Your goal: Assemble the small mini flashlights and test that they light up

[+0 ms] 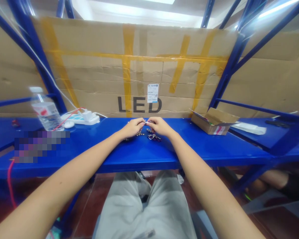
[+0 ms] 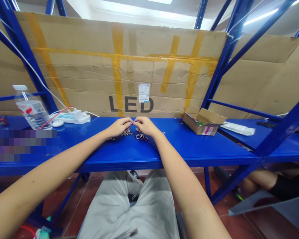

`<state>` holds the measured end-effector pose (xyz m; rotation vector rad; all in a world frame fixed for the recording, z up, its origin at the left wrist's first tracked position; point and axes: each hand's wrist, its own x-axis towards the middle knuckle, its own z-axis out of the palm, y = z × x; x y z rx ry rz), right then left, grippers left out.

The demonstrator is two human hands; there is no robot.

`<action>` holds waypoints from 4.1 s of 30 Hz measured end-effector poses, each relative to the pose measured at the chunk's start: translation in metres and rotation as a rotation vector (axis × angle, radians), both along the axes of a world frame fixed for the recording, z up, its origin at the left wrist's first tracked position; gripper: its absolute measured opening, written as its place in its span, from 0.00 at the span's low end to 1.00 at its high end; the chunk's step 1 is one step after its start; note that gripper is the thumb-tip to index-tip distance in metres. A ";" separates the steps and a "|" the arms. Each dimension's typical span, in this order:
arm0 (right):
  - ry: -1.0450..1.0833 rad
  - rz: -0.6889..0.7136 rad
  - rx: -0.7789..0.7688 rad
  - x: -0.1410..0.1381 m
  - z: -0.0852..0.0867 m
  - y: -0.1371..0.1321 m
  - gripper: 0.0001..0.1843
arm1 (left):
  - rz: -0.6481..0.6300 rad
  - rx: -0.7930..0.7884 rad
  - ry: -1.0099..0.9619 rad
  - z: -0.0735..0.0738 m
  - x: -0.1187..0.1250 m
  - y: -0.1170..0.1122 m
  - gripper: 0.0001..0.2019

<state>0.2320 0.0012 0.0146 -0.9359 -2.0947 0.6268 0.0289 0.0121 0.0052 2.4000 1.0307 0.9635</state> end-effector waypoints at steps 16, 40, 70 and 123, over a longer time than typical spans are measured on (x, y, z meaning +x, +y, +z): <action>-0.024 -0.133 -0.025 0.004 0.005 -0.001 0.14 | 0.098 0.061 0.491 -0.001 -0.064 0.040 0.10; -0.040 -0.131 -0.025 0.006 0.002 0.003 0.13 | 0.087 0.256 0.699 0.005 -0.050 0.032 0.16; -0.051 -0.137 -0.037 0.007 0.001 0.005 0.13 | 0.076 0.138 0.676 0.024 -0.050 0.013 0.12; -0.044 -0.135 -0.040 0.007 0.003 0.005 0.15 | 0.112 -0.117 0.539 0.012 -0.056 0.031 0.06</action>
